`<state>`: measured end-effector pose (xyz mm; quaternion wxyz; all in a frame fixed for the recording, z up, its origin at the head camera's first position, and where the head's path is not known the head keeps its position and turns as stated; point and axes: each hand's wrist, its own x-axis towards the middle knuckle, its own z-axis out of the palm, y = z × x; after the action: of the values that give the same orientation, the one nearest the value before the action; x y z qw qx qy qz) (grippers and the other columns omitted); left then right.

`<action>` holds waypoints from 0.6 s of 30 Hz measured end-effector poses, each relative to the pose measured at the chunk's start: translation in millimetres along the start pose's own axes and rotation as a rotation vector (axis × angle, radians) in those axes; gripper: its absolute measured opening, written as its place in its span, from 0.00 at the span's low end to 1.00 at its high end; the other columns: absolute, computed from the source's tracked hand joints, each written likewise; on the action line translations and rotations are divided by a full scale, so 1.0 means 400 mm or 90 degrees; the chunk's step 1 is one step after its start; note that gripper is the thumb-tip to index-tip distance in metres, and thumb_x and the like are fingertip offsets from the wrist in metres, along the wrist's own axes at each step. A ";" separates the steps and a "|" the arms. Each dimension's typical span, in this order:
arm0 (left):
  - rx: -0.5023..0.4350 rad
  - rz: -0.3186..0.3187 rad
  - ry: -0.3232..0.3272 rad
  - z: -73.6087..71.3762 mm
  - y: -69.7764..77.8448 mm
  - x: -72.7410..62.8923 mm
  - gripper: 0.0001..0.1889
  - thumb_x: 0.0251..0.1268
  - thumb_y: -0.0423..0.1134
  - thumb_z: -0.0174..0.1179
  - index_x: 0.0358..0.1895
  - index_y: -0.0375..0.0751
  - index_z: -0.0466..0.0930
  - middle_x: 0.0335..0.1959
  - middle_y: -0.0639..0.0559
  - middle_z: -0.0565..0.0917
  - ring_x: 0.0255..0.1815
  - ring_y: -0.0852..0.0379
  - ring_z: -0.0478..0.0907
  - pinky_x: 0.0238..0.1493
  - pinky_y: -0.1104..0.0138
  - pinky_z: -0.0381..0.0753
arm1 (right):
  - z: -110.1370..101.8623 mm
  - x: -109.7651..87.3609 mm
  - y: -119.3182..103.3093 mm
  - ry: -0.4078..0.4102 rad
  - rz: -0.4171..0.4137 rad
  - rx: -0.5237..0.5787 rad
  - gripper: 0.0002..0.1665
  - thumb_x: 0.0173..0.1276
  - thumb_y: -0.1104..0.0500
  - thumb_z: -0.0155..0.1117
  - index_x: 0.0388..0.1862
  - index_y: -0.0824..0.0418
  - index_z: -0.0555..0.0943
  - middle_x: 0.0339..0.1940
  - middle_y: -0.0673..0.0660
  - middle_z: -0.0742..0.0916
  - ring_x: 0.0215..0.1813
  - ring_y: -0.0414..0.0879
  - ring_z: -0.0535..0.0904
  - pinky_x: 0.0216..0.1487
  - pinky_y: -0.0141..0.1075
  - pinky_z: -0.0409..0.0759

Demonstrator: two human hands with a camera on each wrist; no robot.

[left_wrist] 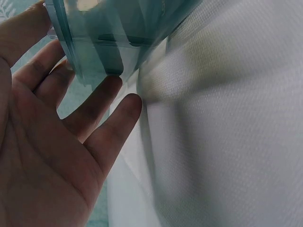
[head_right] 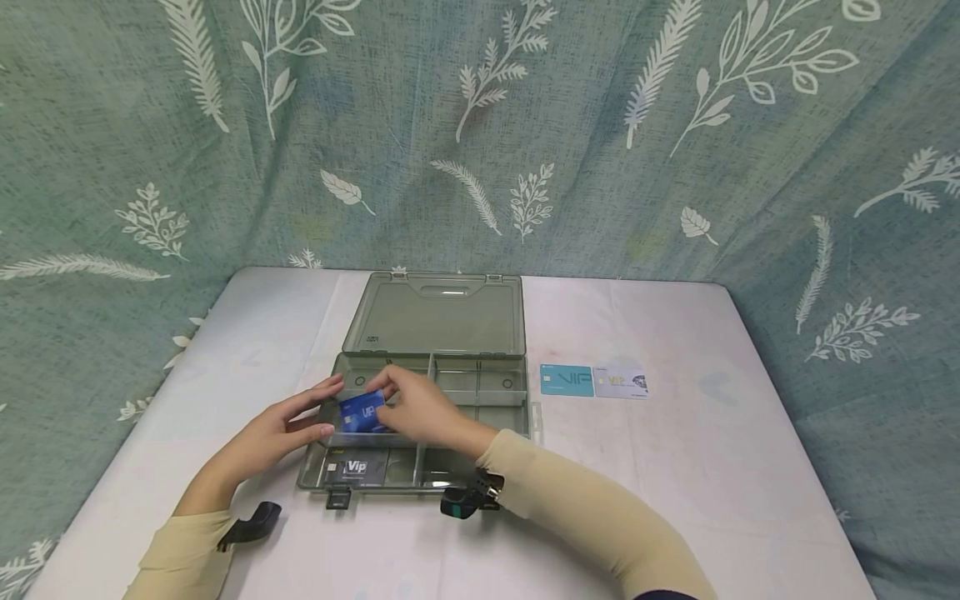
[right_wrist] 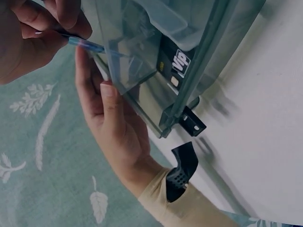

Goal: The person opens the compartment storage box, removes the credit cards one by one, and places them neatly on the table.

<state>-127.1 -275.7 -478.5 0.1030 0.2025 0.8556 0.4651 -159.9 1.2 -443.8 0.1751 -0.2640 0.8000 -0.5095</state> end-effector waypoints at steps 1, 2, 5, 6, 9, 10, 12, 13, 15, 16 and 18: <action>0.001 0.000 0.000 0.000 0.000 0.000 0.34 0.72 0.41 0.65 0.77 0.38 0.64 0.82 0.43 0.55 0.81 0.36 0.51 0.73 0.41 0.65 | -0.004 -0.003 0.001 0.001 0.001 0.003 0.17 0.70 0.67 0.64 0.56 0.59 0.80 0.45 0.53 0.85 0.24 0.38 0.77 0.21 0.29 0.78; 0.001 0.000 0.000 0.000 0.000 0.000 0.34 0.72 0.41 0.65 0.77 0.38 0.64 0.82 0.43 0.55 0.81 0.36 0.51 0.73 0.41 0.65 | -0.009 -0.007 0.001 0.003 0.003 0.004 0.17 0.70 0.67 0.64 0.56 0.59 0.80 0.45 0.54 0.85 0.24 0.39 0.77 0.21 0.29 0.78; 0.001 0.001 -0.001 0.000 -0.001 -0.001 0.34 0.72 0.40 0.65 0.77 0.38 0.64 0.82 0.43 0.55 0.81 0.36 0.51 0.73 0.41 0.64 | -0.022 -0.020 0.001 0.004 0.014 0.009 0.17 0.69 0.67 0.65 0.56 0.59 0.79 0.46 0.55 0.85 0.25 0.40 0.77 0.22 0.30 0.79; 0.002 0.001 -0.002 0.000 -0.001 -0.002 0.34 0.72 0.40 0.65 0.78 0.38 0.64 0.82 0.43 0.55 0.81 0.37 0.51 0.73 0.42 0.64 | -0.026 -0.024 0.003 0.004 0.019 0.012 0.17 0.70 0.67 0.65 0.56 0.59 0.79 0.46 0.55 0.85 0.25 0.40 0.78 0.22 0.30 0.79; 0.001 0.005 -0.003 0.000 -0.002 -0.002 0.34 0.72 0.40 0.65 0.77 0.38 0.64 0.82 0.43 0.55 0.81 0.36 0.51 0.73 0.43 0.64 | -0.038 -0.035 0.010 0.003 0.031 0.024 0.16 0.70 0.67 0.64 0.56 0.59 0.79 0.46 0.55 0.84 0.27 0.41 0.79 0.23 0.31 0.81; 0.001 0.007 -0.003 0.000 -0.003 -0.002 0.34 0.72 0.40 0.65 0.77 0.38 0.64 0.82 0.43 0.55 0.81 0.37 0.51 0.73 0.43 0.64 | -0.042 -0.039 0.013 0.004 0.034 0.028 0.16 0.71 0.67 0.64 0.56 0.59 0.79 0.46 0.55 0.84 0.27 0.41 0.79 0.24 0.32 0.82; -0.002 0.010 -0.003 0.000 -0.004 -0.001 0.34 0.72 0.40 0.65 0.77 0.37 0.64 0.82 0.43 0.55 0.80 0.37 0.51 0.74 0.44 0.64 | -0.050 -0.046 0.019 0.005 0.037 0.039 0.16 0.71 0.67 0.64 0.57 0.59 0.79 0.46 0.55 0.83 0.28 0.42 0.80 0.25 0.32 0.83; -0.003 0.012 -0.003 0.000 -0.005 -0.001 0.34 0.72 0.39 0.65 0.77 0.37 0.64 0.82 0.43 0.54 0.80 0.37 0.51 0.74 0.45 0.63 | -0.053 -0.050 0.021 0.006 0.037 0.044 0.16 0.71 0.67 0.63 0.57 0.60 0.79 0.46 0.55 0.83 0.29 0.42 0.81 0.25 0.33 0.83; -0.004 0.012 -0.005 0.000 -0.006 -0.001 0.34 0.72 0.39 0.65 0.77 0.37 0.64 0.82 0.43 0.54 0.80 0.37 0.51 0.74 0.45 0.63 | -0.060 -0.057 0.026 0.008 0.037 0.048 0.17 0.71 0.67 0.63 0.57 0.59 0.79 0.46 0.55 0.83 0.29 0.42 0.81 0.25 0.33 0.83; -0.004 0.013 -0.005 0.000 -0.007 -0.001 0.34 0.72 0.39 0.65 0.77 0.37 0.64 0.82 0.43 0.54 0.80 0.37 0.51 0.74 0.46 0.63 | -0.064 -0.061 0.028 0.010 0.036 0.048 0.17 0.71 0.67 0.63 0.57 0.59 0.79 0.46 0.55 0.83 0.29 0.42 0.80 0.25 0.33 0.83; -0.002 0.013 -0.005 0.001 -0.008 -0.001 0.34 0.72 0.39 0.65 0.77 0.37 0.64 0.82 0.43 0.54 0.80 0.37 0.51 0.74 0.46 0.63 | -0.071 -0.068 0.033 0.013 0.034 0.046 0.17 0.71 0.67 0.63 0.57 0.59 0.79 0.46 0.55 0.83 0.28 0.41 0.79 0.25 0.32 0.81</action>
<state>-127.6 -277.2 -481.3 0.1022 0.2129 0.8522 0.4669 -156.8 42.6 -443.3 0.1898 -0.2307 0.7897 -0.5358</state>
